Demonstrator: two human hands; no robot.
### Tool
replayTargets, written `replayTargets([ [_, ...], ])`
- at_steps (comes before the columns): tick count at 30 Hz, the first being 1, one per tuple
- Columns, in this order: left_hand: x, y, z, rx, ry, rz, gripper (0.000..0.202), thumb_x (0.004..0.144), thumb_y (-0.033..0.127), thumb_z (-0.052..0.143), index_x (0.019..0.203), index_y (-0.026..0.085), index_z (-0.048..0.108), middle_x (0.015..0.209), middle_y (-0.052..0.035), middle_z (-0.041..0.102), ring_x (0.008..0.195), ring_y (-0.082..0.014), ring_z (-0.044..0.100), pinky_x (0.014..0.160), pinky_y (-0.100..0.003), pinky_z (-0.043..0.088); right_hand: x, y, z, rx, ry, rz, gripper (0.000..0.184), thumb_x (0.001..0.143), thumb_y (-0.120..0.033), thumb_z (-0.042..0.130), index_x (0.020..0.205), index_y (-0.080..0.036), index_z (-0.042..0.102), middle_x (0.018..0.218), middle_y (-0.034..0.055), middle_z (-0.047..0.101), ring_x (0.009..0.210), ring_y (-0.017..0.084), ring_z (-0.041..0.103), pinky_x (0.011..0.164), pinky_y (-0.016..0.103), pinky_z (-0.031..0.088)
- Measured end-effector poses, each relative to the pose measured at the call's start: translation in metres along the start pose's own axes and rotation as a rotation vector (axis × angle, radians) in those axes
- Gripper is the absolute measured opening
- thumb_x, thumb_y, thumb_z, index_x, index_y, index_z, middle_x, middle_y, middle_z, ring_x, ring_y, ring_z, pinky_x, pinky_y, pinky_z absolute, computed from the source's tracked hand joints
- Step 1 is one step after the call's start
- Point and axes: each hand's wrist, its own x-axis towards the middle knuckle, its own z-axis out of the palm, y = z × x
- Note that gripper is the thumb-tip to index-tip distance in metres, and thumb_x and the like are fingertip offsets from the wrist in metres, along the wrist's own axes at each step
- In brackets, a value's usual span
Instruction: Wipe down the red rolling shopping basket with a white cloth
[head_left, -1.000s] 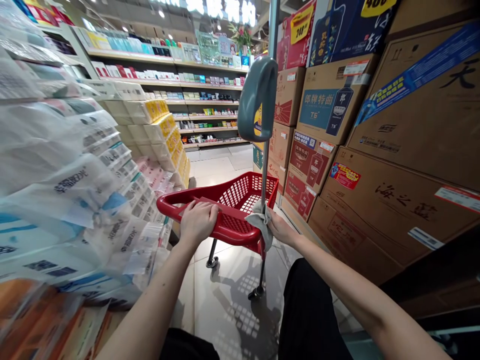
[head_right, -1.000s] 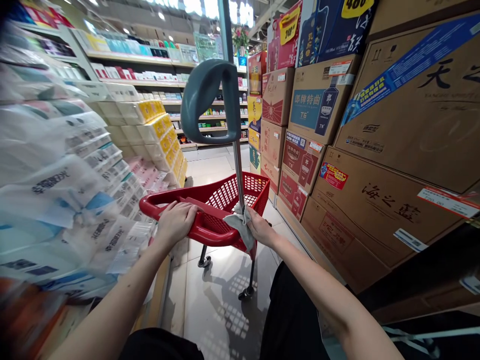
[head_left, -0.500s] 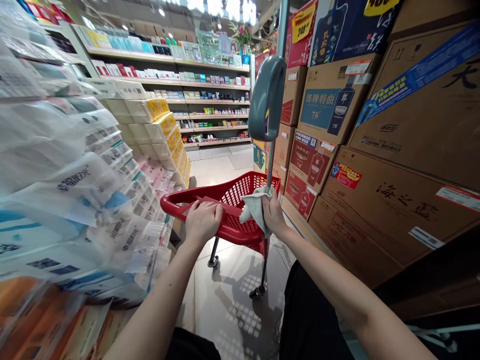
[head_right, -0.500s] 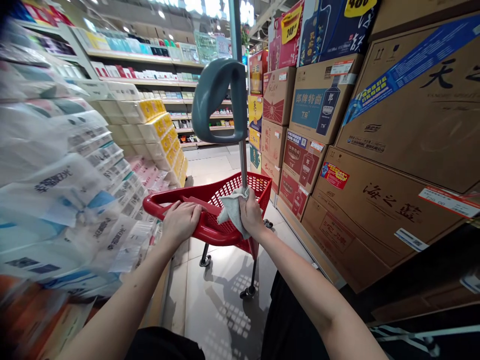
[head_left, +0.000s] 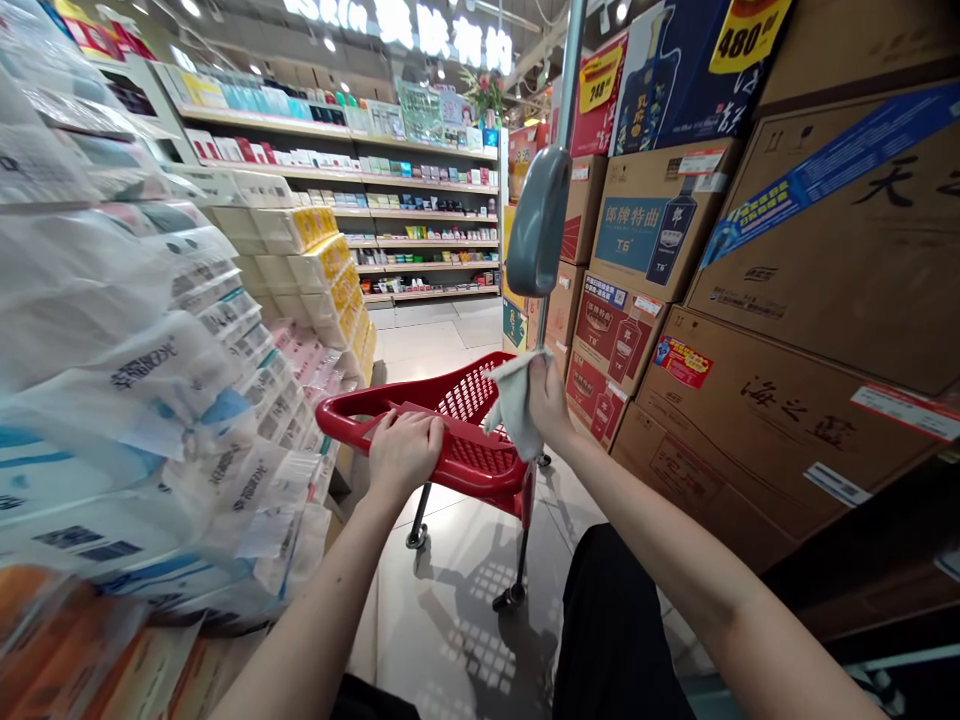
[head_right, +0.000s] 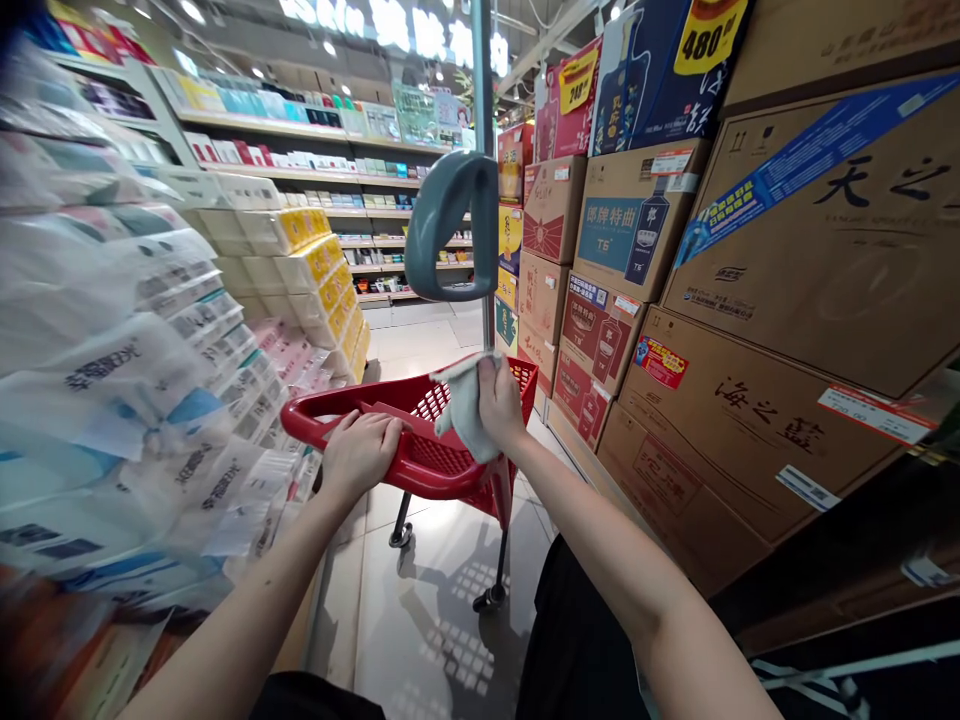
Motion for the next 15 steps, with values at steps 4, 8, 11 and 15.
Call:
replayTargets([
  [4,0.000,0.002,0.002,-0.004,-0.007,-0.008,0.042,0.090,0.032,0.030,0.074,0.022,0.067,0.091,-0.0032,0.072,0.094,-0.0196,0.059,0.102,-0.040,0.029,0.034,-0.032,-0.003,0.002,0.088,-0.129,0.040,0.093,-0.056,0.029,0.101,-0.020,0.046,0.090,0.0046,0.057,0.087,0.017,0.057,0.078,0.030,0.044],
  [8,0.001,0.007,0.001,-0.005,-0.032,-0.035,0.044,0.090,0.032,0.029,0.075,0.022,0.068,0.092,-0.0039,0.071,0.096,-0.0199,0.059,0.102,-0.040,0.028,0.022,-0.022,-0.002,0.038,0.073,-0.075,0.037,0.089,-0.054,0.042,0.106,-0.021,0.047,0.088,0.0031,0.059,0.082,0.017,0.057,0.074,0.028,0.044],
  [11,0.002,0.009,0.000,0.005,-0.042,-0.044,0.044,0.090,0.033,0.028,0.075,0.022,0.068,0.092,-0.0041,0.071,0.096,-0.0199,0.059,0.102,-0.039,0.028,-0.011,0.010,0.000,0.004,0.021,0.039,0.035,0.088,-0.052,0.045,0.101,-0.020,0.051,0.087,0.0028,0.060,0.080,0.017,0.058,0.070,0.027,0.044],
  [15,0.001,0.012,-0.001,0.015,-0.038,-0.049,0.044,0.090,0.033,0.028,0.074,0.022,0.068,0.092,-0.0045,0.071,0.096,-0.0204,0.058,0.101,-0.039,0.029,-0.046,0.046,-0.001,-0.116,-0.089,0.202,0.034,0.088,-0.050,0.043,0.090,-0.020,0.058,0.086,0.0036,0.064,0.081,0.018,0.060,0.070,0.027,0.044],
])
